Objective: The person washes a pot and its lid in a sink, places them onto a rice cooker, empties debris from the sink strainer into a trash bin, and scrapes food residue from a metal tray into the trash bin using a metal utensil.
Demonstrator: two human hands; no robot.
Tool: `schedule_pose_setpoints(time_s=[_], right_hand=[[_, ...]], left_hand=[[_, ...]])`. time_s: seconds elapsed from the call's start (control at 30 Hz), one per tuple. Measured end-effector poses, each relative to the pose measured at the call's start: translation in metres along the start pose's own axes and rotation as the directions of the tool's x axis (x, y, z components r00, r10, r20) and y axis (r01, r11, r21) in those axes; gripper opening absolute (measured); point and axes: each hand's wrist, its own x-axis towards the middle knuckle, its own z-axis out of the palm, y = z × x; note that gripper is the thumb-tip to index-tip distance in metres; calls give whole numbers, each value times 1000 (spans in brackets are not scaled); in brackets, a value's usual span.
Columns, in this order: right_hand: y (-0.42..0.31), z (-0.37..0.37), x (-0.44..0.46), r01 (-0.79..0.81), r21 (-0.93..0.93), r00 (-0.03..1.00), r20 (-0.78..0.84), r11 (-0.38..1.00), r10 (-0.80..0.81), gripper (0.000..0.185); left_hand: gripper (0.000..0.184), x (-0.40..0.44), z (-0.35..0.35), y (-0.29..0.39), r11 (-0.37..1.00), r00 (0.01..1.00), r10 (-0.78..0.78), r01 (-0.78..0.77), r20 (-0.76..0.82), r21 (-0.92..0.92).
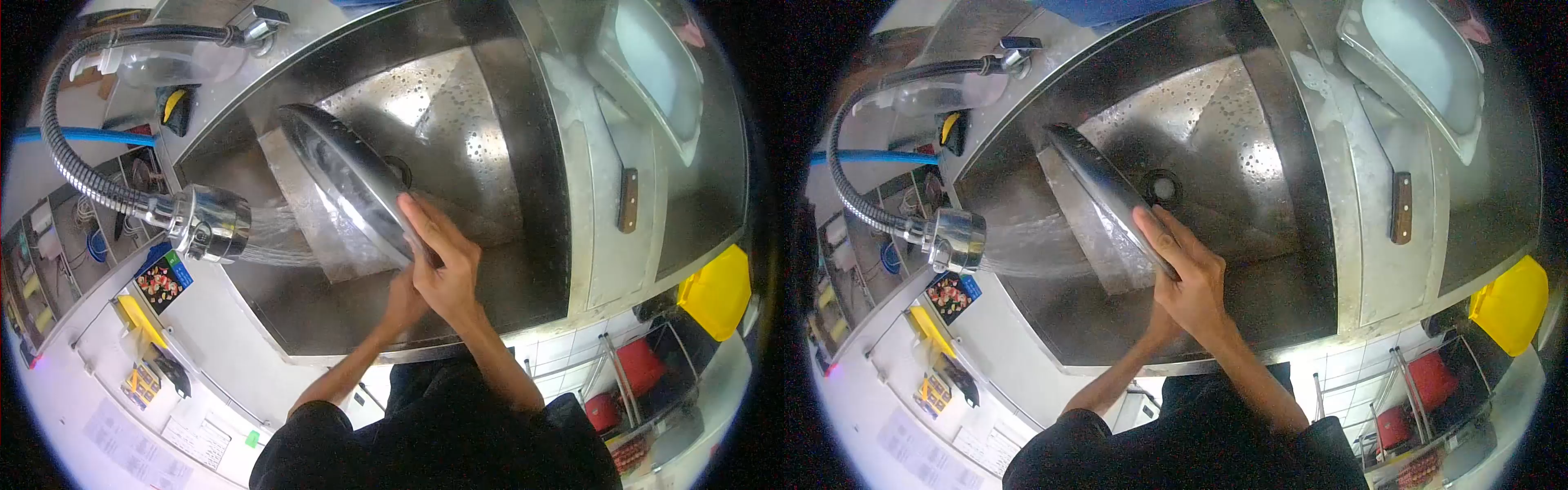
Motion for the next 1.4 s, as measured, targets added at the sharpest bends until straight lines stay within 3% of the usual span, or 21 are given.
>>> schedule_pose_setpoints(time_s=[0.13, 0.17, 0.23, 0.37, 0.47, 0.53, 0.63, 0.67, 0.7, 0.77, 0.8, 0.83, 0.93, 1.0, 1.07, 1.1, 1.17, 1.2, 1.23, 1.3, 1.4], right_hand=[[-6, -1, 10, -1, 28, 999, 48, 1000, 0, 60], [-7, 0, 12, 2, 25, 999, 35, 1000, -3, 62], [-5, 1, 12, 0, 15, 1000, 18, 1000, 0, 64], [1, -3, 10, 46, -28, 998, 55, 999, -45, 69], [7, -5, 12, 66, -39, 996, 68, 997, -63, 72], [5, -4, 11, 78, -38, 995, 73, 996, -75, 72], [-5, -5, 13, -10, -16, 996, 92, 1000, 11, 55], [-5, -4, 10, -29, -7, 998, 54, 1000, 30, 54], [-4, -3, 9, -47, 2, 999, 18, 999, 47, 53], [0, -7, 10, -54, 35, 998, -25, 998, 55, 53], [2, -10, 9, -78, 71, 995, -61, 994, 83, 53], [6, -12, 10, -73, 71, 995, -62, 995, 77, 53], [13, -16, 12, -97, 98, 993, -64, 990, 103, 45], [11, -18, 12, -101, 86, 993, -54, 991, 106, 45], [11, -18, 12, -107, 69, 993, -47, 992, 110, 45], [12, -18, 11, -108, 61, 992, -54, 992, 112, 44], [18, -21, 12, -111, 43, 991, -64, 993, 113, 44], [21, -24, 10, -109, 70, 992, -57, 992, 113, 43], [25, -27, 8, -112, 99, 992, -46, 989, 117, 42], [32, -32, 13, -97, 66, 994, -51, 993, 101, 41], [52, -34, 23, -144, 71, 986, -77, 987, 149, 38]], left_hand=[[32, 14, -14, 63, 946, 925, 323, -325, -199, 23], [32, 34, -24, 71, 900, 861, 417, -437, -293, -2], [26, 86, -50, 101, 688, 553, 704, -687, -445, 235], [21, 206, -126, 79, 760, 351, 588, -550, -729, 348], [19, 249, -156, -4, 760, 324, 642, -389, -695, 521], [19, 246, -158, -77, 776, 431, 631, -344, -645, 529], [29, 210, -126, -202, 806, 653, 353, 151, -670, 572], [32, 170, -106, -185, 746, 797, 358, 68, -486, 662], [33, 143, -88, -176, 817, 878, -82, 330, -471, 472], [31, 86, -50, -181, 881, 966, -48, 160, -254, 444], [33, 56, -32, -154, 862, 916, -374, 401, -146, 310], [34, 35, -15, -164, 928, 965, -261, 241, 34, 284], [29, -6, 17, -42, 977, 988, -130, 112, 89, 179], [26, 2, 21, 36, 953, 993, 112, -120, -43, -277], [25, 35, 2, 86, 955, 962, 197, -232, -191, -185], [25, 65, -10, 98, 869, 816, 495, -467, -298, 167], [24, 138, -45, 104, 786, 689, 608, -591, -395, 178], [23, 164, -58, 125, 838, 668, 525, -514, -528, 183], [22, 217, -86, 90, 739, 520, 658, -584, -545, 335], [21, 257, -122, 34, 643, 445, 759, -405, -475, 650], [20, 243, -139, -98, 691, 653, 591, -107, -474, 715]])
